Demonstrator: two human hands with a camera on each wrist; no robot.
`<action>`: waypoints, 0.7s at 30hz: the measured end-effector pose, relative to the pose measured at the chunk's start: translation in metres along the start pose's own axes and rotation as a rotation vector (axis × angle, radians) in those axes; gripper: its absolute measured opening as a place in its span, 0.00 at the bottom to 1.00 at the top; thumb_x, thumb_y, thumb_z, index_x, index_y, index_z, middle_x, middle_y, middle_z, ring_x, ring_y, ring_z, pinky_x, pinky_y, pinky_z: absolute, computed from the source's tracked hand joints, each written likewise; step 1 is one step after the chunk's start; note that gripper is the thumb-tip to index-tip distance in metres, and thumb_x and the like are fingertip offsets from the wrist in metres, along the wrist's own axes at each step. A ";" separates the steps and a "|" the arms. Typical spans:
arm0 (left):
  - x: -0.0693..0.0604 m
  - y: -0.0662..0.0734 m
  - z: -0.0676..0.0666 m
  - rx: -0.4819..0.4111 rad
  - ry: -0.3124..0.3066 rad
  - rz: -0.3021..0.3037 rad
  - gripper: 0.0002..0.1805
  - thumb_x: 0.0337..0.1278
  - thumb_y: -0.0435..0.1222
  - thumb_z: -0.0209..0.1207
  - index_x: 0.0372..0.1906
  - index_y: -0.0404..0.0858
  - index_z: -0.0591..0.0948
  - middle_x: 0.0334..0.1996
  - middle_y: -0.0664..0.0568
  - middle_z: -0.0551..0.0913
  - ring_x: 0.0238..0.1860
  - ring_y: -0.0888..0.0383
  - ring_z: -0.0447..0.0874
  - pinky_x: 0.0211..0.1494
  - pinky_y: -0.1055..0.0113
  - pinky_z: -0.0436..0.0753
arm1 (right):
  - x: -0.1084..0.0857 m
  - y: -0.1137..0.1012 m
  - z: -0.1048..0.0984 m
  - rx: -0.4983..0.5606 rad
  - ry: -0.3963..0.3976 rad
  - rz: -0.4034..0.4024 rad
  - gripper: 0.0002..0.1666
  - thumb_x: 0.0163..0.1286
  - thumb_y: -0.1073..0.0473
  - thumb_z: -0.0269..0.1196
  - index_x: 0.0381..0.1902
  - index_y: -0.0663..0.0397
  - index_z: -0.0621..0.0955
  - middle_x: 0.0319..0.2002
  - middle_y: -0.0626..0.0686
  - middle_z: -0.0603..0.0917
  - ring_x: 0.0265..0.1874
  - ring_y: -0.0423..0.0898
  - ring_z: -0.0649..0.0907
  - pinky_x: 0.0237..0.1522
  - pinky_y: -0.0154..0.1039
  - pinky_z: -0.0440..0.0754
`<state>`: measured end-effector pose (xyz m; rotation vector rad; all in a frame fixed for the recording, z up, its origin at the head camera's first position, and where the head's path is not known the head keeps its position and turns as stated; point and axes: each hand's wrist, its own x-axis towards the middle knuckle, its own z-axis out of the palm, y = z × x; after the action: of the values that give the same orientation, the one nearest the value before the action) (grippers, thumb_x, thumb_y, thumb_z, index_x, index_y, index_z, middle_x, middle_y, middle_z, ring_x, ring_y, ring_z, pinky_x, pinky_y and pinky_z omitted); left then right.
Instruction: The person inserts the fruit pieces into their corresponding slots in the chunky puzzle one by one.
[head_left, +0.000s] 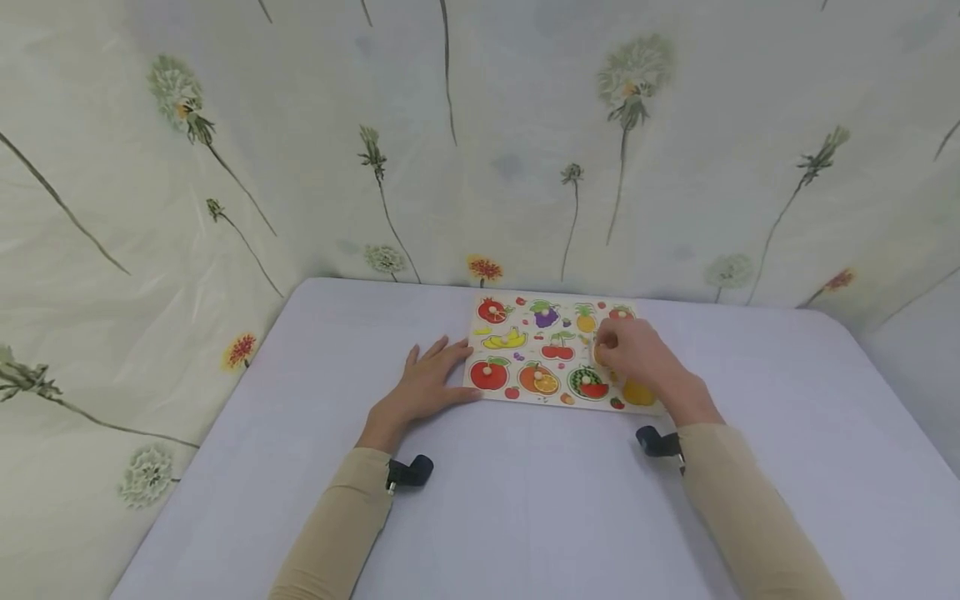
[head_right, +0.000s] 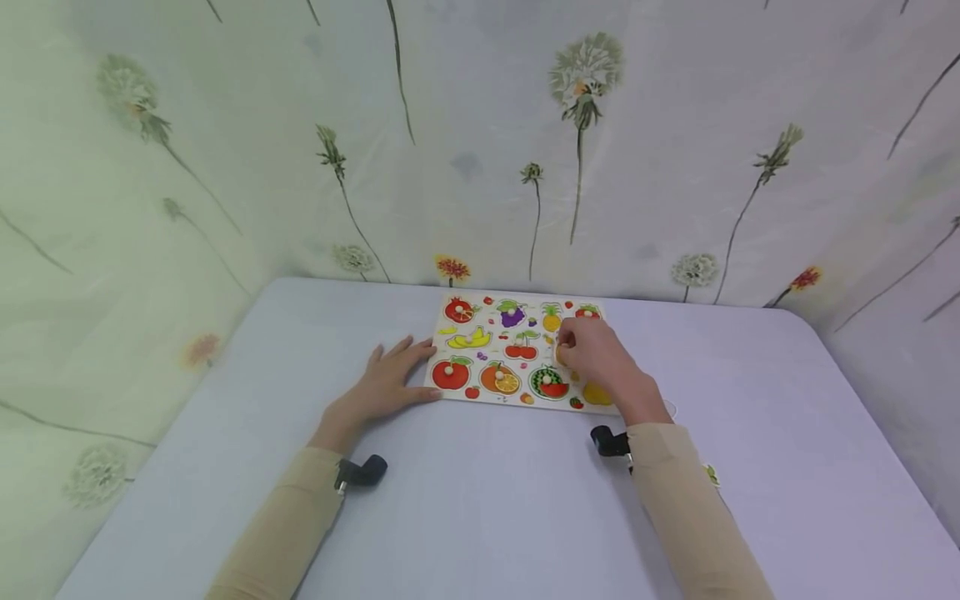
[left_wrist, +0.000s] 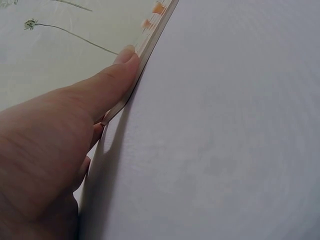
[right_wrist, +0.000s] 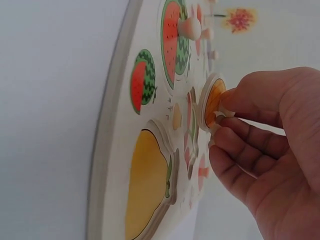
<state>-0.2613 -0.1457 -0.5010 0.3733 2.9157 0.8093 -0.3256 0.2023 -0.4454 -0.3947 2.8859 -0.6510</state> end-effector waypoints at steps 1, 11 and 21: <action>0.000 0.000 0.000 -0.001 0.002 0.000 0.46 0.52 0.62 0.64 0.76 0.55 0.63 0.78 0.62 0.60 0.82 0.55 0.43 0.81 0.42 0.35 | 0.002 -0.001 -0.001 0.000 0.000 0.000 0.06 0.68 0.58 0.60 0.41 0.50 0.82 0.39 0.53 0.82 0.43 0.52 0.76 0.43 0.42 0.77; -0.002 0.002 -0.002 -0.011 -0.007 -0.005 0.45 0.52 0.61 0.65 0.75 0.55 0.63 0.78 0.63 0.60 0.82 0.55 0.43 0.82 0.43 0.35 | 0.021 0.004 -0.004 -0.003 -0.027 -0.001 0.07 0.66 0.60 0.59 0.40 0.52 0.83 0.38 0.54 0.83 0.37 0.51 0.78 0.37 0.39 0.77; -0.004 0.005 -0.006 -0.013 -0.019 -0.012 0.46 0.53 0.62 0.64 0.76 0.54 0.63 0.78 0.62 0.60 0.82 0.55 0.42 0.82 0.43 0.34 | 0.035 0.005 -0.001 0.023 -0.027 -0.007 0.08 0.67 0.59 0.59 0.42 0.53 0.82 0.41 0.55 0.83 0.37 0.51 0.78 0.35 0.39 0.77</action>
<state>-0.2579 -0.1458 -0.4931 0.3596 2.8909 0.8183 -0.3606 0.1965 -0.4499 -0.4073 2.8498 -0.6744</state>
